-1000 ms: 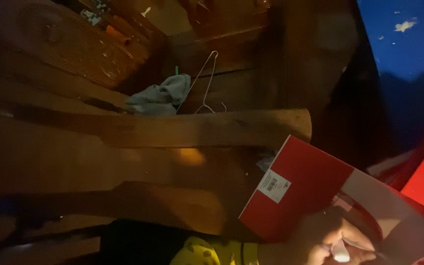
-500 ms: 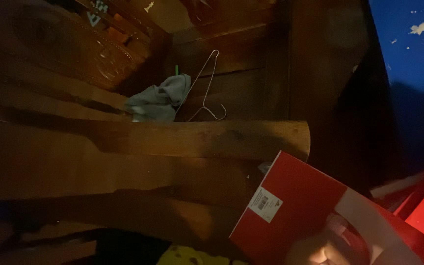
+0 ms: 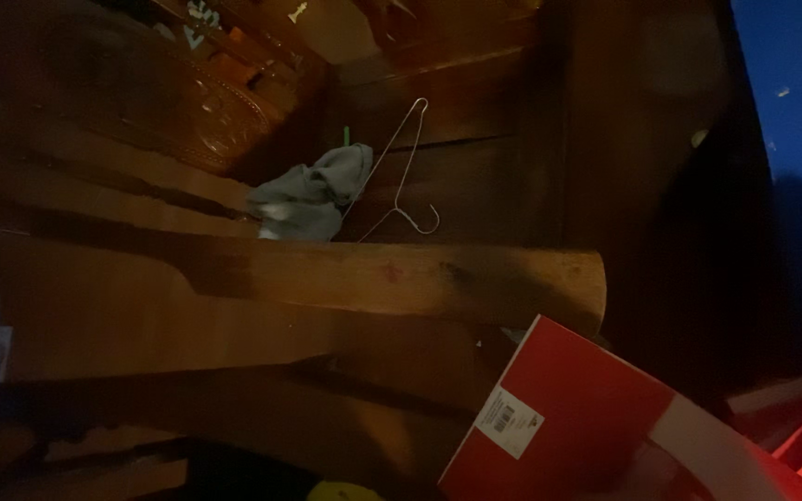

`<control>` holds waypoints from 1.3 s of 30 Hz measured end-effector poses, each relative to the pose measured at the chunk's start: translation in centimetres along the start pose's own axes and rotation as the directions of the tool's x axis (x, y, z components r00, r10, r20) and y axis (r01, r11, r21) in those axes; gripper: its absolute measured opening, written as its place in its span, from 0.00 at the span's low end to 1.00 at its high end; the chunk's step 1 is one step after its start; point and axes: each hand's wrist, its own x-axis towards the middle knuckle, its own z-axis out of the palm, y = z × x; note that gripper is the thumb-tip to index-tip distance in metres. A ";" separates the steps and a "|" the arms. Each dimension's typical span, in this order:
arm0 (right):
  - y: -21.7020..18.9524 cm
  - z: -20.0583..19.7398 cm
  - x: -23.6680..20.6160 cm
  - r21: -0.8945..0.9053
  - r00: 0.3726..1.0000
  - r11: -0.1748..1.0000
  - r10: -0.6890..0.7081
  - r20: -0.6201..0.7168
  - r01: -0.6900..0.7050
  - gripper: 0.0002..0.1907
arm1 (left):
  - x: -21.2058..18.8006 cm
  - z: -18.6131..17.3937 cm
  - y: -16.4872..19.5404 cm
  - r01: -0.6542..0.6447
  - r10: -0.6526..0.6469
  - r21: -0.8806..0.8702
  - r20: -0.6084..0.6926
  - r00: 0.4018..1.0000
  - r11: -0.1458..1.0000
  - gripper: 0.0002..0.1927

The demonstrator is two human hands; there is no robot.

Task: The person ties red and white ribbons through the handles of small red gift bags, then stacks the finished bags on the table. The person handles multiple bags one at a time, threading ribbons and adjusting knots before placing each completed bag into a growing stack.

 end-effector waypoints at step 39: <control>-6.2 -12.6 -28.2 0.262 0.576 0.912 0.035 -0.817 0.316 0.08 | -8.2 3.5 9.9 0.268 -0.160 -0.612 0.226 0.961 0.744 0.10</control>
